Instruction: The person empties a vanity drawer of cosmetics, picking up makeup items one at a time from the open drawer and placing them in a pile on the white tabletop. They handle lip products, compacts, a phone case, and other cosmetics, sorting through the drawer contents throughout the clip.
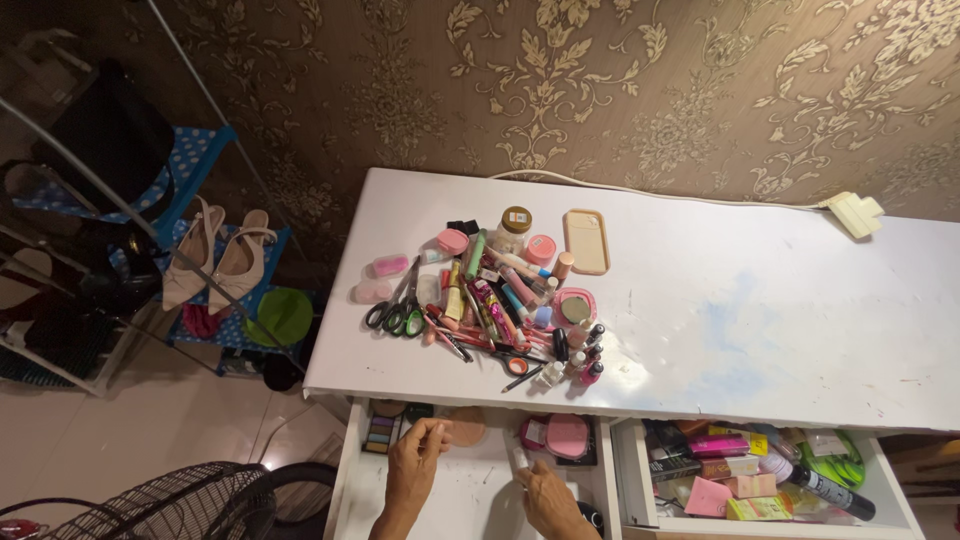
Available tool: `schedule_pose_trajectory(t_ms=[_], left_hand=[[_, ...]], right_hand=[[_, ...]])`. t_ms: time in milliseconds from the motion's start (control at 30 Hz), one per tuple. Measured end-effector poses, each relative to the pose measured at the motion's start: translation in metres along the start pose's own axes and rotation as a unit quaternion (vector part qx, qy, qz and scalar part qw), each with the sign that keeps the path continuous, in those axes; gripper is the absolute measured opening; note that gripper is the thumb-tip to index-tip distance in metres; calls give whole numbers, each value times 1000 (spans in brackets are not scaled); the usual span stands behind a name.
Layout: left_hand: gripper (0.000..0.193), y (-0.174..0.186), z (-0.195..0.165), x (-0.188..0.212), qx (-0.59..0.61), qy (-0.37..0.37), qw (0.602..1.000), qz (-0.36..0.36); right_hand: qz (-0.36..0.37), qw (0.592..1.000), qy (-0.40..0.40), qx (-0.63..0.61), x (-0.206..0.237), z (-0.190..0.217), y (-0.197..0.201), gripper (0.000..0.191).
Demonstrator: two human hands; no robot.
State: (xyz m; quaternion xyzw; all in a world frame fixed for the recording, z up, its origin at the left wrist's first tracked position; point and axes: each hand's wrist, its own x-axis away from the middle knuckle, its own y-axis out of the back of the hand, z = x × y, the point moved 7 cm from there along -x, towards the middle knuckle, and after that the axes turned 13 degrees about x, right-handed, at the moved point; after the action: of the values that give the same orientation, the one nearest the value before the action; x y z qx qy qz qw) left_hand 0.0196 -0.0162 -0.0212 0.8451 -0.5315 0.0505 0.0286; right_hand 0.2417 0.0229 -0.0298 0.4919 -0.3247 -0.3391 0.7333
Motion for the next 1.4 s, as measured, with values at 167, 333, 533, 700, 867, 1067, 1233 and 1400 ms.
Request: schedule_pose_trajectory(t_ms=[167,333,533,700,867,1067,1233,1400], left_hand=[[27,-2,-14,-6,17,-9,1000,-4],[26,-3,-30,-17,33,-47,998,0],[25,-2,-45,-42,49,-58,997,-16],[23,-4,-63,-71,84,-95,991,-32],[23,-9,-87,-101,106,-139,984,-25],[22,-16,-105,-123,120,-168,978,-13],[23,-15,-102,-128,91,-155,984,-19],[24,-11,-98,-125,93,-151,984,-13]], right_hand=[[-27,996,13,-88,5,-3,6,19],[16,984,-54,-166,-1,-21,0,10],[123,898,-99,-411,-17,-34,7,9],[15,842,11,-540,-58,-25,75,17],[-148,863,-28,-483,-109,-27,148,21],[-298,913,-60,-272,-155,-26,187,21],[-360,919,-26,-159,-171,-25,185,25],[-347,931,-24,-108,-184,-30,177,23]])
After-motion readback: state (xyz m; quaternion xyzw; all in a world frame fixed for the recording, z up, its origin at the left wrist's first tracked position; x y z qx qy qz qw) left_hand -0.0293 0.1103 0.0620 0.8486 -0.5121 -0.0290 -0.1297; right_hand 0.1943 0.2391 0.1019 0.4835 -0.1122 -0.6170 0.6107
